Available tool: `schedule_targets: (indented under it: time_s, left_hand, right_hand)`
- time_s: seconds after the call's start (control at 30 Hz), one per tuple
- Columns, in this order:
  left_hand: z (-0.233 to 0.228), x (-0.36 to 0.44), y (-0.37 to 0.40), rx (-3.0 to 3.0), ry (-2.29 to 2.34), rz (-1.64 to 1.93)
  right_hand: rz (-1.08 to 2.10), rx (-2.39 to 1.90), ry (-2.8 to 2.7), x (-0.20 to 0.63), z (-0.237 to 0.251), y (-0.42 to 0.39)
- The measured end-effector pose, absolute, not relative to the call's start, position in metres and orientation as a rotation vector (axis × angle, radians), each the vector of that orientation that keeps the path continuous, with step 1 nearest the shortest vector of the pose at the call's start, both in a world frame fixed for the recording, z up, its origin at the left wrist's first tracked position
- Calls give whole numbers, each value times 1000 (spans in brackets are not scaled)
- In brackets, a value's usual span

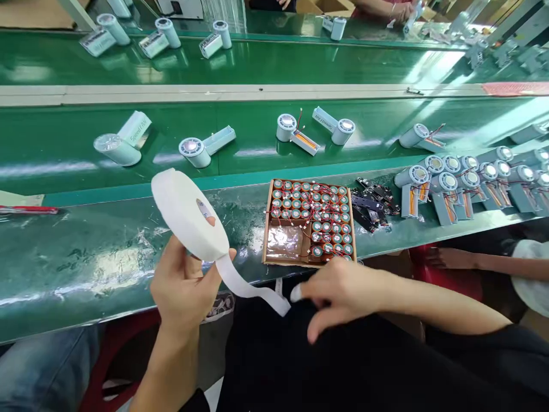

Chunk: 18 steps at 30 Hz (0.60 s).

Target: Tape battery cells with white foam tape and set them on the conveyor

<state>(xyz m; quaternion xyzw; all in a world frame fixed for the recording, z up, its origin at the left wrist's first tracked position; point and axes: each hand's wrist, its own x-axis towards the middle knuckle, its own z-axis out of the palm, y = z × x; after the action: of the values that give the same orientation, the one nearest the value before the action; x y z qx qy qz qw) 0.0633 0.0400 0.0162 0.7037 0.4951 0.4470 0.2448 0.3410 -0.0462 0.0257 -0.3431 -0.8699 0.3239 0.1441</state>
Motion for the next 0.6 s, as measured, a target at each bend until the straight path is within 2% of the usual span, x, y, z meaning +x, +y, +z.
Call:
schedule_targets:
  time_s: [0.13,0.27,0.33,0.43,0.6]
  left_hand:
    - [10,66,32,1890,1391,1147]
    - [2,69,24,1884,1318,1046]
    - [0,69,20,1890,1268,996]
    - [3,68,18,2011,1231,950]
    - [9,74,22,2404,1113,942]
  right_hand:
    - [369,-1487,-2478,370,45,-32]
    - [160,-1773,-2510,366,38,-31]
    - [176,-1785,-2433,365,34,-33]
    - [440,-1547,-2195,374,36,-32]
    - [824,-1049,-1201,369,50,-33]
